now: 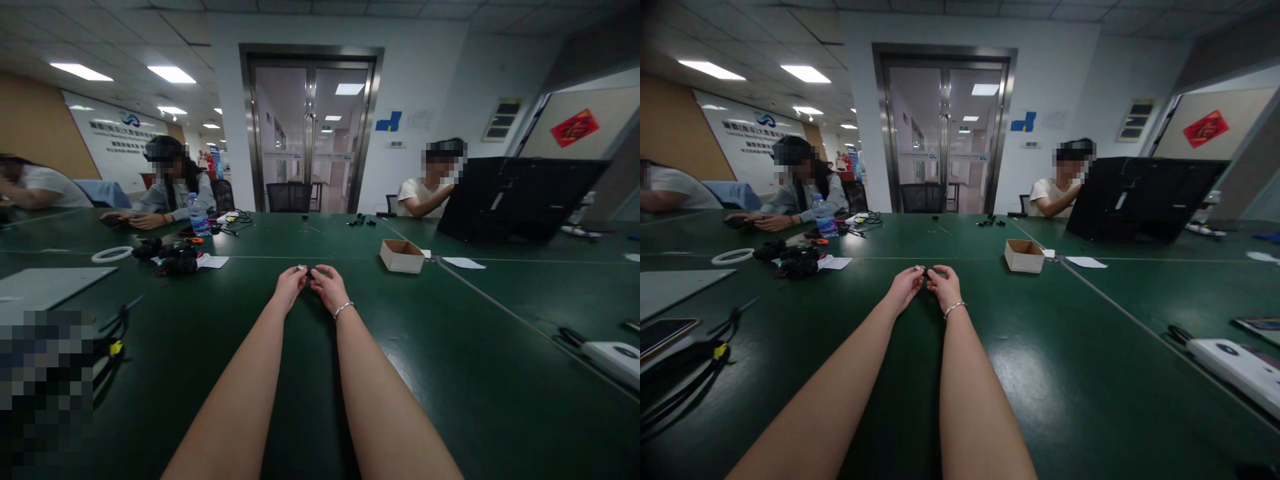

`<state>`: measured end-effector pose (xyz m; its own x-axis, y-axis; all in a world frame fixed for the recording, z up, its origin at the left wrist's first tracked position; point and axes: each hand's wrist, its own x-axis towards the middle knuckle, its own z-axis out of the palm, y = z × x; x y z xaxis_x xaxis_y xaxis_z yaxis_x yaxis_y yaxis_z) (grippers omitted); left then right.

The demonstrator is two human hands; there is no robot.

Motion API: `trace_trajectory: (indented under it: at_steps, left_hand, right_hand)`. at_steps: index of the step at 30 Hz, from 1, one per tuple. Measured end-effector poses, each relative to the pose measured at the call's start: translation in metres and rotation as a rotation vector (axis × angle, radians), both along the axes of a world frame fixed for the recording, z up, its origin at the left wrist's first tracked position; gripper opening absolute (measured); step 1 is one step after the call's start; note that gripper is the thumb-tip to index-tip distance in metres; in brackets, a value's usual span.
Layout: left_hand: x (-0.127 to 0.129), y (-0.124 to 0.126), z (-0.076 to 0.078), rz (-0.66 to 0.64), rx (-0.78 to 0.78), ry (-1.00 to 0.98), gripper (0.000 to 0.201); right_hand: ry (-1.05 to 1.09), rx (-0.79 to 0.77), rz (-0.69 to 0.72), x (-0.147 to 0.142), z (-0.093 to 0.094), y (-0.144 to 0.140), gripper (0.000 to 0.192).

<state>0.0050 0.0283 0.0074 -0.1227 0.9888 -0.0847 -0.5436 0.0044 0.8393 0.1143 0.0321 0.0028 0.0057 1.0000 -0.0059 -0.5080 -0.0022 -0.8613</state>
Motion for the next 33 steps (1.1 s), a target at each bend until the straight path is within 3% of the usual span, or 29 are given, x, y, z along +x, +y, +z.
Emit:
trace_trajectory:
  at_steps: [9,25,33]
  left_hand:
    - [-0.003,0.001,-0.006,0.049,0.083,-0.022,0.022]
    - [-0.005,0.006,-0.015,0.166,0.251,0.532,0.018]
    - [-0.012,0.001,-0.011,0.228,0.291,0.744,0.012]
  right_hand:
    - [0.071,-0.030,0.052,0.001,0.006,-0.003,0.016]
    - [0.012,-0.050,-0.032,0.008,0.008,-0.002,0.015]
    - [-0.019,-0.005,0.018,0.007,0.003,-0.001,0.016]
